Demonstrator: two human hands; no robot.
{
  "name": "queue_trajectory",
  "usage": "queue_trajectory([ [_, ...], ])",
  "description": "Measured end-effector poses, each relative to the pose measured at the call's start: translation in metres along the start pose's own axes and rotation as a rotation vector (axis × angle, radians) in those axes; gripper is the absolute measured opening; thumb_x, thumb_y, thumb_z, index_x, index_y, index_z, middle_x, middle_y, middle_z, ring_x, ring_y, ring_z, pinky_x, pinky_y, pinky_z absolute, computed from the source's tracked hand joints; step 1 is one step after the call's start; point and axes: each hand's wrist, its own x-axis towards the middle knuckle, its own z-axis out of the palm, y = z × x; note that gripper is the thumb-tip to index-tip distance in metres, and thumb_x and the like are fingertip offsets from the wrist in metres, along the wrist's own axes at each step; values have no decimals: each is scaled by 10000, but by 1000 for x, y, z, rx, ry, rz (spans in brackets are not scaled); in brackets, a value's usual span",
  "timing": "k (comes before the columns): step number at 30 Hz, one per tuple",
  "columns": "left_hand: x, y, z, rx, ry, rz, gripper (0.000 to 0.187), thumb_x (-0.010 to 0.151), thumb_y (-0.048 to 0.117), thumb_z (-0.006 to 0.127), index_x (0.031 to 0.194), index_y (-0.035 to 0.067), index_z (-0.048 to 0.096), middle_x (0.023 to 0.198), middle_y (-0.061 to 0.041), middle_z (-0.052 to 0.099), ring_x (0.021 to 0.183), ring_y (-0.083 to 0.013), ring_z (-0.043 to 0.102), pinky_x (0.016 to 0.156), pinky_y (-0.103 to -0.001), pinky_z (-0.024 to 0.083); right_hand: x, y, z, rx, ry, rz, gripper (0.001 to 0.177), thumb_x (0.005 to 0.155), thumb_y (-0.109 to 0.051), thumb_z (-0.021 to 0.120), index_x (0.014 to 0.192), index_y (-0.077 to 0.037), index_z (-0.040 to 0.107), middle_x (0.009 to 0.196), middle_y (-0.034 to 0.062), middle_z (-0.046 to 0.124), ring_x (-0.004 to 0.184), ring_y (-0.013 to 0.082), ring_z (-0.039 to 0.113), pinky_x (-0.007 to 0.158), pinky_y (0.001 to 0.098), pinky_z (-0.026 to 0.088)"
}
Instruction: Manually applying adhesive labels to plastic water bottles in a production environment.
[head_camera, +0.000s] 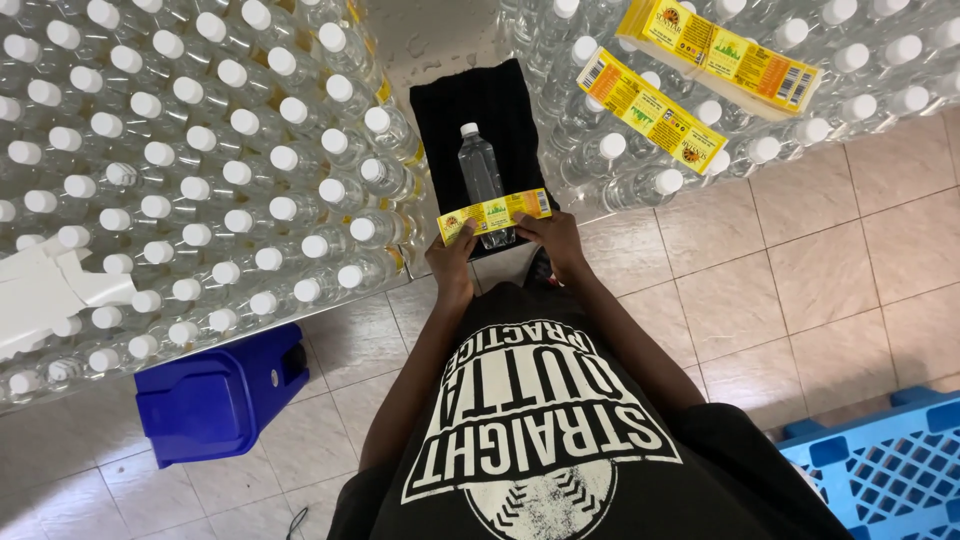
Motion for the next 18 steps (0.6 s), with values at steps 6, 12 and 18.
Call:
queue_trajectory([
  [6, -8, 8, 8, 56, 25, 23, 470, 867, 238, 1005, 1137, -74, 780, 987, -202, 767, 967, -280, 786, 937, -432, 647, 3, 3, 1, -75, 8, -14, 454, 888, -79, 913, 1232, 148, 723, 1031, 295, 748, 924, 381, 816, 918, 459, 684],
  [12, -1, -1, 8, 104, 48, 17, 467, 846, 263, 1023, 1123, -38, 797, 956, -176, 771, 881, -240, 785, 874, -408, 649, 6, 4, 5, -294, 13, -13, 421, 914, -106, 864, 1262, 91, 733, 991, 246, 770, 840, 300, 829, 830, 393, 699],
  [18, -17, 29, 21, -33, -4, -48, 489, 833, 200, 1018, 1128, -77, 745, 974, -189, 730, 880, -287, 758, 888, -452, 662, -15, -24, 21, -250, -32, -4, 541, 918, -115, 841, 1377, 101, 651, 1092, 304, 729, 916, 355, 788, 856, 454, 690],
])
